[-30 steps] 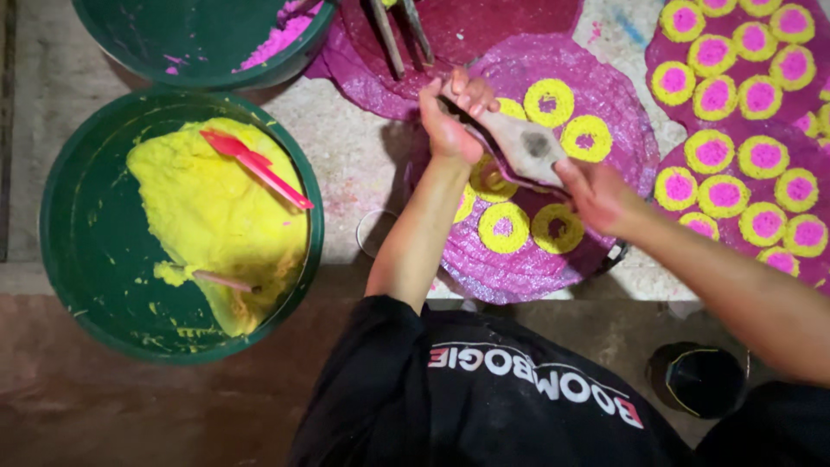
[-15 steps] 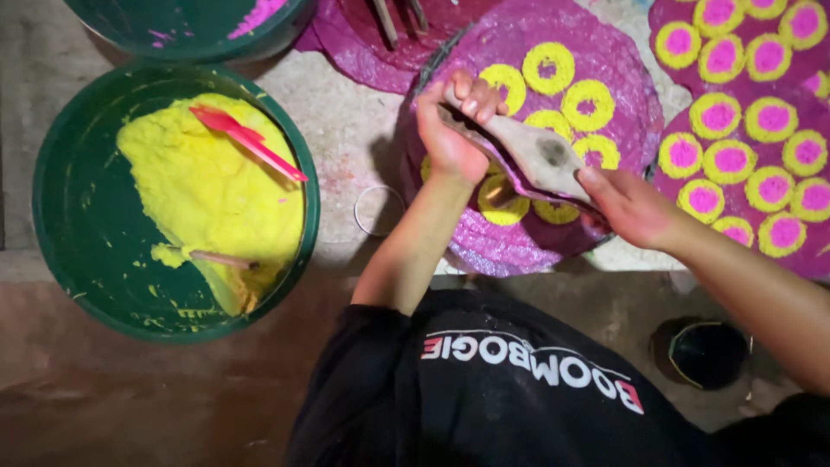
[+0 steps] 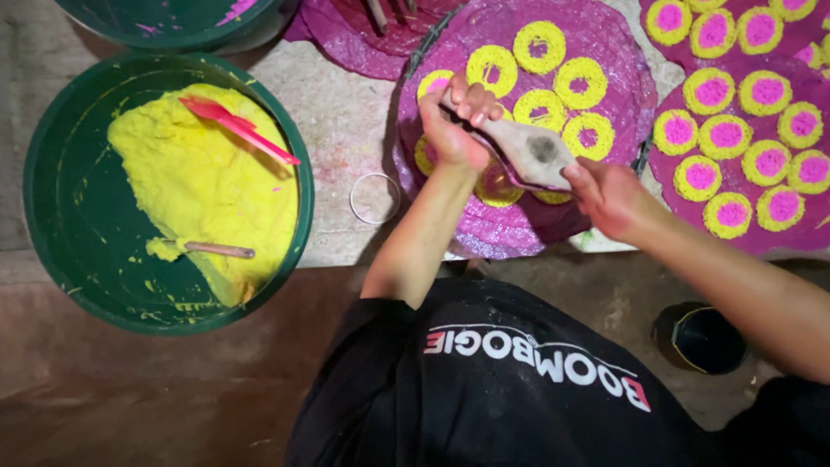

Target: The person uses a hinged mold to press yellow and pink powders into ring shapes on a pink sheet. They repeatedly fill the mold, press it, and release the formed rings onto the sheet.

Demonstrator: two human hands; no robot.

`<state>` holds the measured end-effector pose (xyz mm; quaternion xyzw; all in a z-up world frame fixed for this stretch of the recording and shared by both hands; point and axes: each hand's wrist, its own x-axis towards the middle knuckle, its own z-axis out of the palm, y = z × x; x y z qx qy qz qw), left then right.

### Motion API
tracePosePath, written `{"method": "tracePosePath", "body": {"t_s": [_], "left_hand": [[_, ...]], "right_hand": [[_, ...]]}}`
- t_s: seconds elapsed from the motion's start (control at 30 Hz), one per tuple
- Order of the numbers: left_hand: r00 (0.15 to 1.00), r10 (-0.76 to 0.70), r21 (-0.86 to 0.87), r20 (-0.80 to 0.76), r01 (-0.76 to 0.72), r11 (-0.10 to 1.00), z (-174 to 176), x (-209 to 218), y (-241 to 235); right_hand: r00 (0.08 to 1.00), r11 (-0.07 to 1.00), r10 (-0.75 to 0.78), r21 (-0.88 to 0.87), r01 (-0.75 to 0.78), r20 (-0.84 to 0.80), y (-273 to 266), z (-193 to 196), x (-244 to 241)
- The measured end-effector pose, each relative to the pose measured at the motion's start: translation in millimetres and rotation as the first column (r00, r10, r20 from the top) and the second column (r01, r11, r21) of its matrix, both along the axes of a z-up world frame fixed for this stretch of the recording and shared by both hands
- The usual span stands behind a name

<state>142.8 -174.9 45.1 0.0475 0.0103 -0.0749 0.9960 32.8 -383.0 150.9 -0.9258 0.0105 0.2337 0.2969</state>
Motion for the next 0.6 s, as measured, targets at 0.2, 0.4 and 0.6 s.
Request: {"method": "tracePosePath", "body": {"t_s": [0.2, 0.4, 0.6], "left_hand": [[1.000, 0.017, 0.056, 0.003, -0.017, 0.998, 31, 4, 4], [0.991, -0.027, 0.148, 0.129, 0.008, 0.989, 65, -10, -9], [0.991, -0.126, -0.038, -0.036, 0.125, 0.991, 42, -7, -72]], "right_hand": [[0.949, 0.979, 0.049, 0.173, -0.108, 0.312, -2, -23, 2], [0.999, 0.934, -0.031, 0.356, 0.036, -0.018, -45, -13, -9], [0.988, 0.987, -0.152, 0.056, 0.154, -0.031, -89, 5, -23]]}}
